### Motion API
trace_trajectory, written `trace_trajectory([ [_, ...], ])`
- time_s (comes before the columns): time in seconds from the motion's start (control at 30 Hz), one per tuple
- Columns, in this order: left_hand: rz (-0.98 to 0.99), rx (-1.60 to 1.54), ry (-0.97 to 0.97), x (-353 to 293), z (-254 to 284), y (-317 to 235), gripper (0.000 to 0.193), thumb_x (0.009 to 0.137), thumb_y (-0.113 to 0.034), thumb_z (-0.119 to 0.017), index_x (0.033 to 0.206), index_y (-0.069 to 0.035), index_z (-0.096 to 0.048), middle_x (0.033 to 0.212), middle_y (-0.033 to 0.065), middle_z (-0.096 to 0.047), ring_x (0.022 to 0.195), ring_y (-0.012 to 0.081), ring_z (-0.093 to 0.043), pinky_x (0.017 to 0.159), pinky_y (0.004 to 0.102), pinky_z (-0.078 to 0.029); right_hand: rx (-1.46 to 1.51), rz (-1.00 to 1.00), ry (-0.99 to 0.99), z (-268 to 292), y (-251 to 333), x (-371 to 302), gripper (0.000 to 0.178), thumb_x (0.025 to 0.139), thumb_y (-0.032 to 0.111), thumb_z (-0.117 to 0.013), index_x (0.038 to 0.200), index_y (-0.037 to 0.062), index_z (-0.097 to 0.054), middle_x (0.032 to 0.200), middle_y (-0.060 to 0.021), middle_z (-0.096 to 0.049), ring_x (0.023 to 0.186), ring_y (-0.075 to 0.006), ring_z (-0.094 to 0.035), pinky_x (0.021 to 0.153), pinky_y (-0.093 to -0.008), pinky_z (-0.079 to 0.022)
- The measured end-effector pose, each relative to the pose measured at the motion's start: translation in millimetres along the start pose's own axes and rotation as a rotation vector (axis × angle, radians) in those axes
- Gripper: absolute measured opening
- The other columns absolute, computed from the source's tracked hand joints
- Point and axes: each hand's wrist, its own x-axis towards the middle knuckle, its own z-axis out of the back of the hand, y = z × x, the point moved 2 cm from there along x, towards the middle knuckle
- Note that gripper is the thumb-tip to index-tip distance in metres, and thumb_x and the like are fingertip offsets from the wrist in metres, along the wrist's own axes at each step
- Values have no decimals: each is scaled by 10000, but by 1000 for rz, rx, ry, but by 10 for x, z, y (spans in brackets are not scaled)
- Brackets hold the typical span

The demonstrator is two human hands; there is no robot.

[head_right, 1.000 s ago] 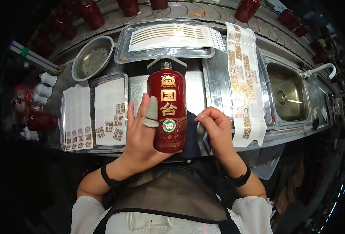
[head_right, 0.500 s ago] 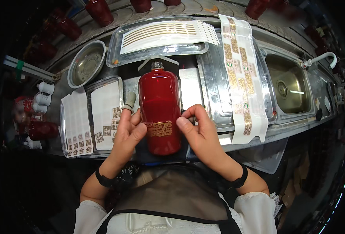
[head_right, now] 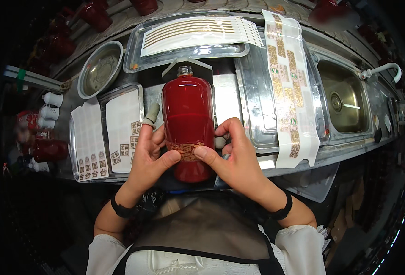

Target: Applying labels and decorative seals to red liquor bottles at a workbench.

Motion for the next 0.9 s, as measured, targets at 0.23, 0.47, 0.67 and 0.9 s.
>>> trace_trajectory([
  [0.23,-30,-16,-26,-3,-4,17,1108,892,-196,-808,1603,25,12,1559,258,-381,1448,289,-409,1213,406,-279,115,-47,4,21,-39,9,518,857,354,-831,1111,53,-495,1021,-12,-501,695,-34,-380,607,-199,-380],
  [0.47,-11,1,-26,-5,-13,13,1121,879,-186,-819,1610,16,6,1578,262,-362,1457,291,-398,1212,402,-278,23,-21,22,20,-17,-2,490,858,287,-829,1128,49,-496,1043,-20,-500,700,-26,-388,602,-190,-382],
  [0.67,-25,17,-36,-16,-15,21,1096,879,-194,-817,1611,5,-26,1575,245,-378,1448,284,-413,1201,401,-304,78,-17,34,0,-52,-10,501,871,295,-816,1151,46,-484,1050,-23,-498,707,-16,-397,590,-180,-380],
  [0.9,-11,94,-27,-39,26,42,1127,860,-213,-832,1615,-3,-22,1595,230,-360,1465,283,-394,1208,416,-290,82,8,36,-2,-31,-12,505,881,314,-806,1152,46,-475,1035,-21,-497,716,-8,-417,592,-169,-373],
])
